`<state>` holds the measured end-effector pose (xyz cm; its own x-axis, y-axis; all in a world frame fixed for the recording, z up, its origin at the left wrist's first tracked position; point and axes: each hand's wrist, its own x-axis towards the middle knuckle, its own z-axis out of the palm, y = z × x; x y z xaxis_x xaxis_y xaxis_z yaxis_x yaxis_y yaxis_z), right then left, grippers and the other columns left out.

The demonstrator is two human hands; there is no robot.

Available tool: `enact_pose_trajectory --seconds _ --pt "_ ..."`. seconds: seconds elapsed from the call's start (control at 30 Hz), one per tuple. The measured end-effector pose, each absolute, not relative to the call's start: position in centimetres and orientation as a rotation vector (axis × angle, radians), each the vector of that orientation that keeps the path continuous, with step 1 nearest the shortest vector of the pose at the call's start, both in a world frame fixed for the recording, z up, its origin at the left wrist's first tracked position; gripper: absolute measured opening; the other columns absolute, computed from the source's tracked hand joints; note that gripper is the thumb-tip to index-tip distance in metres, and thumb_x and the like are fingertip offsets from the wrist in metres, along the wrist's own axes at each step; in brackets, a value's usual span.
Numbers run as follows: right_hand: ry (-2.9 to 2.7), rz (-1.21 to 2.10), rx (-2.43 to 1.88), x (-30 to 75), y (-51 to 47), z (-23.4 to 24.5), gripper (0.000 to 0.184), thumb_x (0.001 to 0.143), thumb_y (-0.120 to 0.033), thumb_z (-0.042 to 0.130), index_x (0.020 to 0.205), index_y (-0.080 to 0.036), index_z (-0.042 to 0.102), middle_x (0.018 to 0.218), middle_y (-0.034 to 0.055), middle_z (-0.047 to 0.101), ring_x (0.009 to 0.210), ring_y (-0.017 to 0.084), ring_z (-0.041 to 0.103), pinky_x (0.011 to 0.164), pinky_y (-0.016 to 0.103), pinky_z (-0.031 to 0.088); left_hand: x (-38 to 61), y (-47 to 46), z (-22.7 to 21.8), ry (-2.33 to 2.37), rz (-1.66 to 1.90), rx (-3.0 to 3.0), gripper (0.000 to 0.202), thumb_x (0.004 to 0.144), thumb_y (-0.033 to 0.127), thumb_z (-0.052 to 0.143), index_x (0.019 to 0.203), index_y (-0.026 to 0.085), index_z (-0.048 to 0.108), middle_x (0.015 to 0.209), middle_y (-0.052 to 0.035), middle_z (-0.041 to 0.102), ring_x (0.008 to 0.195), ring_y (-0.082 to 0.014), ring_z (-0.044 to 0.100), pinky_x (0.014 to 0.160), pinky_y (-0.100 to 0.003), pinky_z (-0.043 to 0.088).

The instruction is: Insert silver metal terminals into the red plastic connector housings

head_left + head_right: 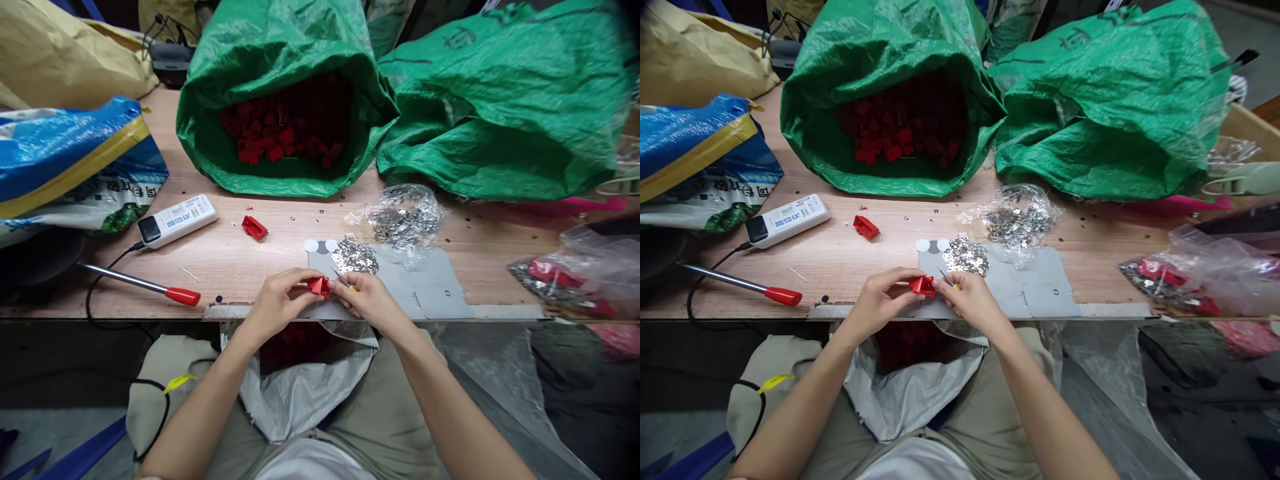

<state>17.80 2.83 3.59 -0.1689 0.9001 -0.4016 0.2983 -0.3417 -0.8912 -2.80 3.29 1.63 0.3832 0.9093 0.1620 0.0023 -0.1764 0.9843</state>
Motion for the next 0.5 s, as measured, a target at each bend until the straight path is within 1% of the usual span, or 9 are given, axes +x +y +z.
enact_pose_trajectory --seconds 0.1,0.17,0.2,0.27,0.33,0.37,0.4,0.5 --pt "-1.359 1.403 -1.692 17.3 2.5 3.1 0.057 0.074 -0.072 0.068 0.066 -0.019 0.049 0.048 -0.0035 0.045 0.04 0.009 0.036 0.039 0.022 0.024 -2.7 3.3 1.3 0.876 1.011 1.515 0.028 0.085 0.021 0.071 0.113 0.02 0.069 0.111 -0.004 0.07 0.098 -0.0162 0.069 0.09 -0.026 0.058" --pt "-1.374 1.335 -1.714 17.3 2.3 3.0 0.056 0.074 -0.072 0.068 0.069 -0.019 0.05 0.049 -0.0035 0.045 0.042 0.01 0.036 0.04 0.022 0.024 -2.6 3.2 1.2 0.884 1.009 1.533 0.029 0.085 0.021 0.071 0.113 0.019 0.069 0.111 -0.0048 0.07 0.099 -0.017 0.069 0.09 -0.027 0.058" --pt "-1.387 1.313 -1.701 17.4 2.2 3.0 0.054 0.077 -0.071 0.065 0.073 -0.019 0.051 0.051 -0.0037 0.044 0.043 0.01 0.036 0.041 0.022 0.025 -2.5 3.2 1.2 0.887 1.003 1.558 0.029 0.085 0.021 0.071 0.114 0.019 0.068 0.111 -0.0051 0.071 0.098 -0.0173 0.069 0.09 -0.028 0.057" --pt "-1.427 1.281 -1.656 18.1 1.9 3.4 0.049 0.087 -0.068 0.056 0.087 -0.019 0.055 0.057 -0.0039 0.046 0.046 0.011 0.037 0.043 0.022 0.026 -2.5 3.2 1.4 0.898 0.983 1.639 0.028 0.087 0.021 0.069 0.115 0.02 0.068 0.11 -0.0054 0.071 0.098 -0.0173 0.068 0.089 -0.029 0.056" --pt "-1.519 1.239 -1.632 19.1 1.6 4.0 0.041 0.097 -0.06 0.046 0.105 -0.02 0.055 0.065 -0.0029 0.049 0.051 0.012 0.04 0.046 0.023 0.03 -2.4 3.2 1.5 0.906 0.962 1.743 0.027 0.088 0.02 0.068 0.115 0.02 0.067 0.108 -0.0054 0.071 0.098 -0.0173 0.067 0.089 -0.029 0.055" --pt "-1.59 1.22 -1.633 19.6 1.5 4.4 0.038 0.099 -0.055 0.044 0.11 -0.021 0.054 0.069 -0.0019 0.052 0.053 0.012 0.043 0.048 0.023 0.033 -2.3 3.2 1.6 0.909 0.96 1.79 0.027 0.088 0.02 0.067 0.115 0.02 0.067 0.107 -0.0056 0.071 0.098 -0.0173 0.067 0.088 -0.029 0.054" --pt "-1.67 1.21 -1.635 20.2 1.3 4.7 0.035 0.1 -0.052 0.045 0.112 -0.021 0.056 0.073 -0.0008 0.055 0.056 0.013 0.046 0.051 0.023 0.035 -2.3 3.3 1.6 0.908 0.959 1.832 0.027 0.089 0.019 0.067 0.115 0.02 0.067 0.107 -0.006 0.071 0.097 -0.0174 0.067 0.088 -0.029 0.053" --pt "-1.83 1.242 -1.614 21.3 1.1 5.0 0.03 0.096 -0.046 0.053 0.106 -0.02 0.065 0.08 0.0025 0.062 0.065 0.015 0.053 0.056 0.025 0.039 -2.2 3.3 1.6 0.894 0.962 1.925 0.027 0.09 0.017 0.064 0.117 0.019 0.066 0.108 -0.0066 0.071 0.098 -0.0168 0.067 0.086 -0.028 0.052"
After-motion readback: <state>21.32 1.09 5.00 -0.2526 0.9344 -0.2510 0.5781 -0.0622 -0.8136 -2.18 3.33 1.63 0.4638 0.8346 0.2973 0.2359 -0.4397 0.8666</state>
